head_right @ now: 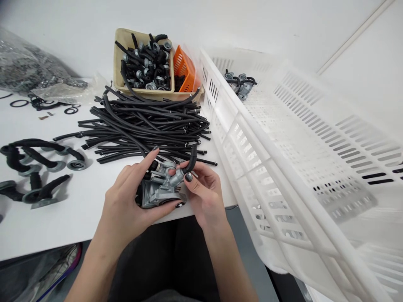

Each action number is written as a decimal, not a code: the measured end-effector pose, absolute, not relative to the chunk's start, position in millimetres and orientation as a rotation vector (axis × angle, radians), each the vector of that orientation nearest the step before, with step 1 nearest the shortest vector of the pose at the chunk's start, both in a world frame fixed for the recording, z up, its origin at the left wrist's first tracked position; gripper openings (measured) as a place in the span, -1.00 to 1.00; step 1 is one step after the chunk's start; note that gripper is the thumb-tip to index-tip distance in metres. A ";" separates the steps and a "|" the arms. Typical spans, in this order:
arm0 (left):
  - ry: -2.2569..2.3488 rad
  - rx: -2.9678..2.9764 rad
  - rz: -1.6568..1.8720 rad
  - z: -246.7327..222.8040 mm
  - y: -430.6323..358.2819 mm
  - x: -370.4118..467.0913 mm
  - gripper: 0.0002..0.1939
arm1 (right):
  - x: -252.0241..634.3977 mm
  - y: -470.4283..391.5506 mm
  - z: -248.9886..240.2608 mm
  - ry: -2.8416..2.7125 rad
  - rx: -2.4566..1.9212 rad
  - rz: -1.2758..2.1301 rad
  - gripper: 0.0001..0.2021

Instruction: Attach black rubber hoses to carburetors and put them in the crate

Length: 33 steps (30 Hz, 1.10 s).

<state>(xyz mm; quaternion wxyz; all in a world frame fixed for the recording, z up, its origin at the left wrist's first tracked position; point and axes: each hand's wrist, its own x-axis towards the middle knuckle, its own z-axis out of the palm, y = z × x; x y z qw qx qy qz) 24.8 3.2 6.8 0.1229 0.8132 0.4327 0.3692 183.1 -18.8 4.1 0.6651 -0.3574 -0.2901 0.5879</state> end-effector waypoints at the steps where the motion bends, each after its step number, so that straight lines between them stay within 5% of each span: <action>1: 1.260 2.373 1.075 6.7 3.4 24.8 -0.13 | 183.1 -19.0 4.0 -0.665 -0.810 1.325 -0.90; 33: 1.284 2.394 1.118 4.6 3.8 27.1 -0.15 | 185.7 -19.6 6.3 -0.688 -0.797 1.409 -0.83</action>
